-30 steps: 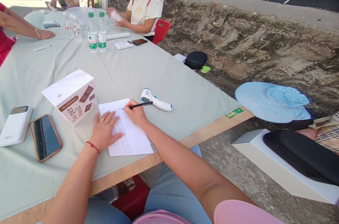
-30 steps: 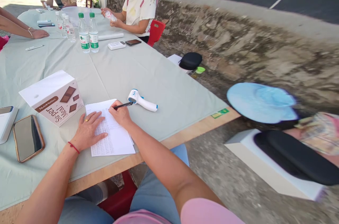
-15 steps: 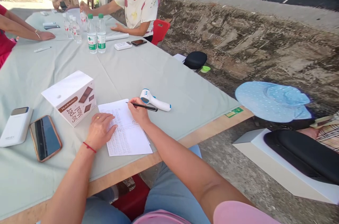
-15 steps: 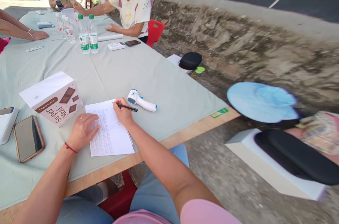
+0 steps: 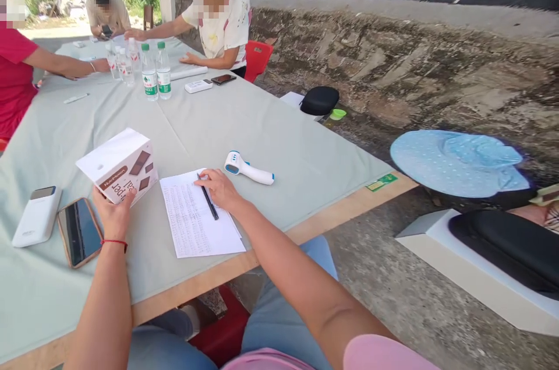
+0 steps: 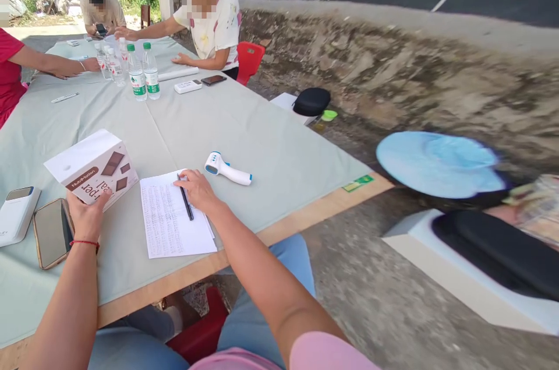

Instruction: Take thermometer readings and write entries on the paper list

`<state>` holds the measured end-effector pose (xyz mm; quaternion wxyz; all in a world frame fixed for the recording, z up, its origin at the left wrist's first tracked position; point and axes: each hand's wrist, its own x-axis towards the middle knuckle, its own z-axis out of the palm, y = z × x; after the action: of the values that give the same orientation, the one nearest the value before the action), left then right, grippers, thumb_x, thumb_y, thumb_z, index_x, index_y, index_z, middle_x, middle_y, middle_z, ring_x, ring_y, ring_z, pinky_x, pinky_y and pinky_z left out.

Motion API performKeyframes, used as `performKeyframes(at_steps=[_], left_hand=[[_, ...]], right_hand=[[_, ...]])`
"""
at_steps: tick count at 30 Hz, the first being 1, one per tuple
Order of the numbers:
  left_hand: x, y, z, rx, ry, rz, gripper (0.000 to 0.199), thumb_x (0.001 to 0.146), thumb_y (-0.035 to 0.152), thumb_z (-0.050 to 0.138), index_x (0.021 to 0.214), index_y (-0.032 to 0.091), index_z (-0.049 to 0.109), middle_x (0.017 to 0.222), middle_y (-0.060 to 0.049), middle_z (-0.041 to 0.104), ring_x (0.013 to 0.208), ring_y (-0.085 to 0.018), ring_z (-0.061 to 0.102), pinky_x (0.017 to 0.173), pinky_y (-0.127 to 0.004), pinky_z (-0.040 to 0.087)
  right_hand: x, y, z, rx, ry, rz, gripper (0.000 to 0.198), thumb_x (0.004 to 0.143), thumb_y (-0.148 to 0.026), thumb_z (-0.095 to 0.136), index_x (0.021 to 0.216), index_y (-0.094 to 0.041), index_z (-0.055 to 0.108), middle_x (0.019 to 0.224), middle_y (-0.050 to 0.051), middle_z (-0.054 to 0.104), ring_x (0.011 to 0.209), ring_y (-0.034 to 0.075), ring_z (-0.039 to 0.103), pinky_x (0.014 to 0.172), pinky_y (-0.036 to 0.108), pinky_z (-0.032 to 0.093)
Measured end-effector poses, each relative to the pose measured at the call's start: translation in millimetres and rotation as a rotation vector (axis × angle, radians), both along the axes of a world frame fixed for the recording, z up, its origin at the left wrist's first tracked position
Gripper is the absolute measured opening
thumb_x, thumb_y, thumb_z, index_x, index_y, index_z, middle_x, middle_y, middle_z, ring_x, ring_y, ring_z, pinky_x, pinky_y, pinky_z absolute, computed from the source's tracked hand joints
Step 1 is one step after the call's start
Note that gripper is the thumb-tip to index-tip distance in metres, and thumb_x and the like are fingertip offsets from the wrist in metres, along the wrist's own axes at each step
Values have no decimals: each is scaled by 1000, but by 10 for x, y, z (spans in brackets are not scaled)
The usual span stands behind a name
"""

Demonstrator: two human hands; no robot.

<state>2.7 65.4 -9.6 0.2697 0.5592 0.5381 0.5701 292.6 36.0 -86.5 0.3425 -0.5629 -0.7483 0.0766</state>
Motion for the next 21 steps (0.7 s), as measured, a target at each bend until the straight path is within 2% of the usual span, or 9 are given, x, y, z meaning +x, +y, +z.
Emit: performKeyframes(at_steps=[2,5,7,9,13,15,17,19,21], left_hand=[[-8,40,-8,-13,-105,71,74,54,38,86,114,18,49,110,-9,61,101,-25,62,96,-47,48],[12,36,26,72,-284,114,65,56,43,85,107,18,53,107,-7,64,99,-24,63,97,-45,49],[36,7,56,91,-398,0,58,62,50,79,106,20,56,112,-8,65,106,-25,62,100,-44,48],[63,-26,68,25,-448,-161,55,68,56,72,108,21,58,117,-8,65,111,-26,61,99,-41,48],[99,-80,61,-135,-208,-334,62,65,56,75,112,18,59,114,-11,67,109,-30,61,92,-42,51],[104,-101,73,-130,-17,-371,64,64,52,78,113,15,59,113,-12,67,106,-31,61,90,-42,50],[106,-116,95,-104,92,-388,61,68,51,76,114,15,58,114,-12,66,105,-30,61,90,-42,49],[109,-123,114,-98,111,-389,59,72,52,72,115,15,58,114,-12,66,106,-30,61,89,-42,48],[115,-122,116,-102,104,-388,59,73,52,71,117,15,57,116,-12,65,107,-30,60,89,-41,48]], right_hand=[[-19,5,17,2,-22,-16,42,86,-2,46,103,-27,75,115,8,61,94,21,51,86,36,43],[-52,14,38,2,-41,-49,38,88,-5,48,103,-27,75,115,7,60,93,21,50,86,36,42],[-77,19,49,0,-53,-64,36,89,-6,48,103,-27,74,116,8,60,92,21,51,85,35,42],[-102,21,68,0,-65,-68,36,89,-6,47,103,-26,74,115,8,61,93,21,51,85,35,42],[-93,3,169,30,-48,-117,43,84,-1,42,107,-23,71,111,8,62,97,21,53,87,34,41],[-19,-30,247,62,-26,-314,48,80,1,41,115,-21,66,114,10,61,104,22,52,92,36,37],[100,-82,319,43,-15,-621,51,77,-2,44,124,-16,58,124,14,56,112,25,48,97,40,32],[230,-138,369,-94,-28,-856,49,76,-9,50,126,-9,54,126,20,53,116,31,45,99,44,28],[321,-181,402,-272,-60,-927,42,78,-14,53,119,-5,56,118,24,57,113,34,47,98,47,27]])
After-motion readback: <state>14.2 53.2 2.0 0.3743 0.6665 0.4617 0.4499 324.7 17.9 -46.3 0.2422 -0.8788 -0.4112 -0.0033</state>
